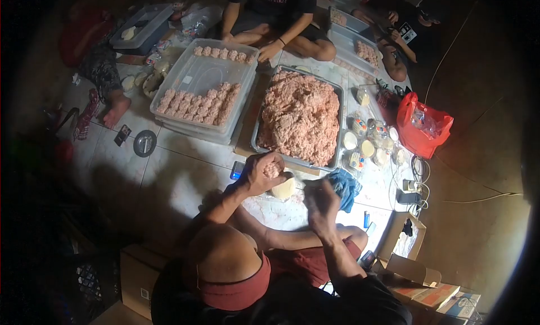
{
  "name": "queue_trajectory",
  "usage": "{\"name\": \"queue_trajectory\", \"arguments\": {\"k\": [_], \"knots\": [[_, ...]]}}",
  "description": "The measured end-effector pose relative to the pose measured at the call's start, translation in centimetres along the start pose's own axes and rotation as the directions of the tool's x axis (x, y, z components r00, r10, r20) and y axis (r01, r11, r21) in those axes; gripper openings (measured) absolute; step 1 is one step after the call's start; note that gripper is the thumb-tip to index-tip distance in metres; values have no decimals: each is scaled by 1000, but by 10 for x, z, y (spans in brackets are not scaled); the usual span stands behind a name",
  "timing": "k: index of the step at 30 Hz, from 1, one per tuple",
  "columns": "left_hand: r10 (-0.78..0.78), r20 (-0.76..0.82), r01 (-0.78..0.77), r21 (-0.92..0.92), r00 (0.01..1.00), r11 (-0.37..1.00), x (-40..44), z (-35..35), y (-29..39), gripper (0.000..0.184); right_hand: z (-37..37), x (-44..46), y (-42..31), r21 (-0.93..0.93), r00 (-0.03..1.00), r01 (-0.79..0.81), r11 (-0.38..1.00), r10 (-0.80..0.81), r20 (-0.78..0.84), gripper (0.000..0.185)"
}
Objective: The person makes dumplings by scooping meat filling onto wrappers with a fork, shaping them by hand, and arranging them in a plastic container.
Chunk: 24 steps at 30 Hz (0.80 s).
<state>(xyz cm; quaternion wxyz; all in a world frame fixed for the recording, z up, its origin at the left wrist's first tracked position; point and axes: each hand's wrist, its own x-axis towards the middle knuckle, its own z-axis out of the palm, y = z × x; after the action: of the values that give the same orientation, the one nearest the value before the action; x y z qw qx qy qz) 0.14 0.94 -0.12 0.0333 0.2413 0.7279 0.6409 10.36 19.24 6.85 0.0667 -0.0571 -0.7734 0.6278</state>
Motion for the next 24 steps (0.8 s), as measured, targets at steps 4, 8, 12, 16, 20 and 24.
{"name": "queue_trajectory", "arguments": {"k": [4, 8, 12, 16, 20, 24], "knots": [[29, -115, -6, 201, 993, 980, 3, 7, -7, 37, -4, 2, 13, -66, 997, 18, 998, -13, 70, 5], [-92, -123, 97, 28, 988, 995, -8, -46, -22, 52, -40, 4, 7, -76, 987, 127, 989, -133, -89, 8], [-185, -122, 210, 245, 975, 946, -30, -79, -45, 50, -60, -5, 28, 31, 993, -98, 995, 100, -69, 13], [-295, -15, 264, 487, 956, 832, -47, -73, -93, 45, -62, -22, 32, -123, 989, -145, 982, 139, -52, 9], [-234, -55, 226, 549, 971, 805, -48, -65, -119, 41, -66, -28, 43, -213, 990, -127, 969, 109, -94, 11], [-268, -15, 224, 596, 963, 771, -43, -56, -129, 42, -66, -26, 38, -272, 989, -138, 952, 118, -86, 11]]}}
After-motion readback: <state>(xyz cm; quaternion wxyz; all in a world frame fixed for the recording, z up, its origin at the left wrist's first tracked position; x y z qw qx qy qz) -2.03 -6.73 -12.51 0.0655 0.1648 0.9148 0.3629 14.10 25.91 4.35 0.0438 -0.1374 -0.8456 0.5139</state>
